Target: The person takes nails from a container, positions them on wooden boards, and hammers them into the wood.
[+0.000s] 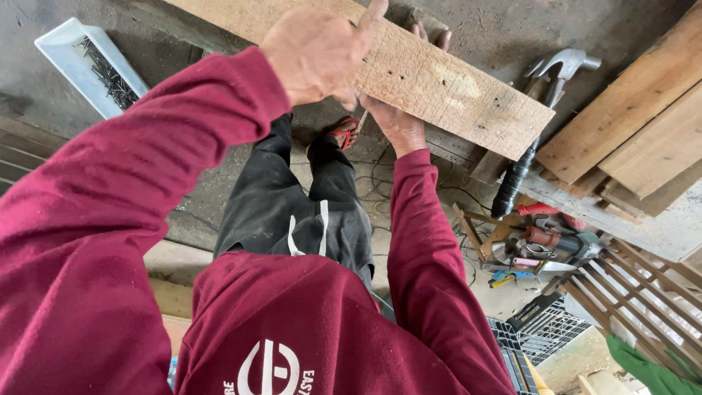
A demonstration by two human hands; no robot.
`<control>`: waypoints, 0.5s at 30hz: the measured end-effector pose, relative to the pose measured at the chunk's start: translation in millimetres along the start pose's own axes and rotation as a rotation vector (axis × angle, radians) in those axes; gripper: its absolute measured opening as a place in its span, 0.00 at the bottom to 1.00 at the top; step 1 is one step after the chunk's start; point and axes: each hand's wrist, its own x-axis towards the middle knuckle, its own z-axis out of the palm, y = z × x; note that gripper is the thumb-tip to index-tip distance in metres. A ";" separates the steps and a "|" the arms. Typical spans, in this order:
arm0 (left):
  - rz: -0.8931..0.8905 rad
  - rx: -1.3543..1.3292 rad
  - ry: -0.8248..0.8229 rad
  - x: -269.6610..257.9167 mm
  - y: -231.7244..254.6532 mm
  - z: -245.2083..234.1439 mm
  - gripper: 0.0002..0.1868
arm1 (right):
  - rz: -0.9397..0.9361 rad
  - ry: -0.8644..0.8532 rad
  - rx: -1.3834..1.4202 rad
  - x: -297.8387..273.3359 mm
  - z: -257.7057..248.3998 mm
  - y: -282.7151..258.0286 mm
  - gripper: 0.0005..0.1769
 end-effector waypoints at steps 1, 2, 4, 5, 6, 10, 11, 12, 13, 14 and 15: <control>-0.036 -0.188 0.063 -6.5 -0.2 -0.4 0.37 | -0.128 -0.027 -0.717 -4.0 -8.8 -6.3 0.57; -0.073 -0.376 0.124 -14.1 -1.1 0.5 0.34 | 0.159 -0.164 -0.330 -9.6 -22.1 -14.4 0.56; -0.141 -0.752 0.243 -32.2 -4.7 5.8 0.27 | 0.380 -0.199 0.027 -34.9 -55.9 -46.7 0.52; -0.207 -1.028 0.298 -44.2 -1.1 11.8 0.21 | 0.315 -0.107 -0.013 -50.8 -74.0 -68.7 0.49; -0.273 -1.307 0.352 -55.9 7.6 20.3 0.16 | 0.237 -0.035 -0.001 -68.2 -98.1 -86.9 0.39; -0.586 -2.143 0.446 -80.4 26.1 48.7 0.08 | 0.306 0.308 -0.097 -122.4 -188.7 -99.0 0.19; -0.602 -2.226 0.438 -82.1 30.3 51.4 0.08 | 0.387 0.402 -0.148 -122.9 -206.8 -80.5 0.20; -0.618 -2.308 0.429 -83.5 35.0 53.1 0.08 | 0.467 0.497 -0.199 -124.6 -222.4 -62.9 0.21; -0.636 -2.390 0.416 -85.1 38.9 54.6 0.09 | 0.575 0.387 -0.216 -127.5 -233.4 -47.1 0.23; -0.643 -2.393 0.412 -85.5 44.0 56.5 0.09 | 0.681 0.274 -0.232 -127.9 -241.2 -30.0 0.27; -0.646 -2.395 0.413 -84.0 49.6 58.6 0.09 | 0.779 0.161 -0.246 -127.1 -246.7 -13.5 0.31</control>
